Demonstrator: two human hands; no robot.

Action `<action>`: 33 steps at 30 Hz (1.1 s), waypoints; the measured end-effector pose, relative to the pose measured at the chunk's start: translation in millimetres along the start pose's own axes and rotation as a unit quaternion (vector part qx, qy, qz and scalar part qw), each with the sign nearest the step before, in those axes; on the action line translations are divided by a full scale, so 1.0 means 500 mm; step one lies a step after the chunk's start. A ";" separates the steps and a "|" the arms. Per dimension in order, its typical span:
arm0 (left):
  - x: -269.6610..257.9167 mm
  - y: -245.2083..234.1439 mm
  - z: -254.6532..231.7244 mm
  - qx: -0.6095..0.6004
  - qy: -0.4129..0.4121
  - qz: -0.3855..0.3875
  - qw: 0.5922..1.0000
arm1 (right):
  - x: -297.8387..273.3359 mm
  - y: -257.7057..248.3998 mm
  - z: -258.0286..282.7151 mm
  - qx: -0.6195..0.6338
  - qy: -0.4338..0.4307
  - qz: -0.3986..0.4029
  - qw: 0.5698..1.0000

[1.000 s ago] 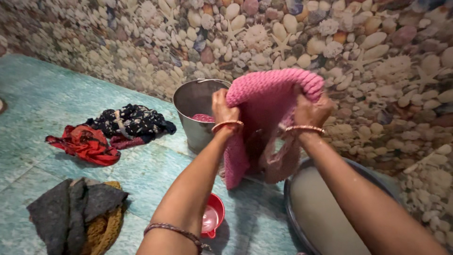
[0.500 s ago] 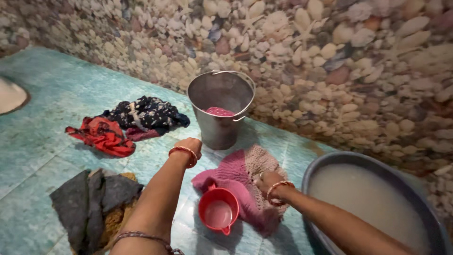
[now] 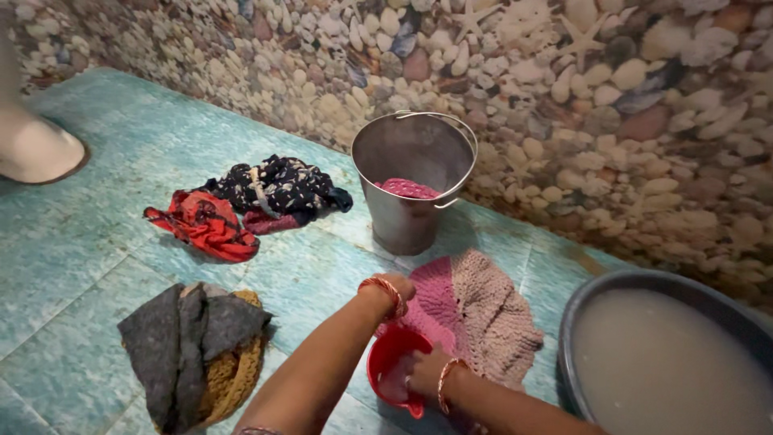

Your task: The person washes various articles of clothing by hand in a large basin of soapy water. The person scrubs, wrings, and rinses the garments, moving them between a bucket and the basin.

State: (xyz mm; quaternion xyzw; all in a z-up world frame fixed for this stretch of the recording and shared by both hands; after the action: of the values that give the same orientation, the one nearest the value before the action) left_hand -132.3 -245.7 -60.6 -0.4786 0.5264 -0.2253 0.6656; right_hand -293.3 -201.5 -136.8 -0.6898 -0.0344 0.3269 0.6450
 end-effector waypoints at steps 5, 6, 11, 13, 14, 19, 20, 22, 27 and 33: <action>0.057 0.072 0.030 -0.103 -0.009 0.027 0.994 | -0.032 0.003 -0.043 0.154 0.047 -0.070 0.985; 0.066 0.081 0.038 -0.144 -0.015 0.041 0.989 | -0.054 -0.030 -0.059 0.183 0.057 -0.129 0.973; 0.072 0.108 0.073 -0.178 -0.072 0.036 0.981 | -0.124 -0.173 -0.169 0.346 0.199 -0.175 0.900; 0.086 0.117 0.073 -0.170 -0.084 0.032 0.981 | -0.146 -0.211 -0.207 0.377 0.233 -0.145 0.885; 0.098 0.124 0.069 -0.176 -0.082 0.027 0.981 | -0.164 -0.219 -0.223 0.378 0.252 -0.106 0.885; 0.159 0.163 -0.004 -0.201 0.014 0.015 0.979 | -0.214 -0.208 -0.268 0.436 0.243 -0.083 0.863; 0.164 0.174 -0.018 -0.185 -0.005 0.038 0.982 | -0.224 -0.195 -0.284 0.452 0.257 -0.080 0.850; 0.166 0.188 -0.057 -0.109 -0.009 0.044 0.993 | -0.250 -0.174 -0.319 0.497 0.286 -0.106 0.812; 0.210 0.236 -0.169 -0.092 0.070 -0.075 0.990 | -0.304 -0.131 -0.368 0.682 0.319 -0.227 0.618; 0.194 0.261 -0.280 0.078 0.032 0.110 0.990 | -0.382 -0.151 -0.378 0.521 0.372 -0.182 0.746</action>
State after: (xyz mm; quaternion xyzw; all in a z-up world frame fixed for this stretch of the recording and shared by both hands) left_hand -254.0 -322.3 -219.8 -0.3567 0.5780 -0.2064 0.7043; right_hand -320.8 -442.6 1.2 -0.2942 0.2593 -0.1120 0.9131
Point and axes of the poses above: each hand's wrist, its own x-axis towards the middle knuckle, its own y-axis out of the palm, z = x × y, the point moved 6 cm from there along x, towards the middle knuckle, and after that the axes turned 10 degrees about -y, right-handed, at the moved point
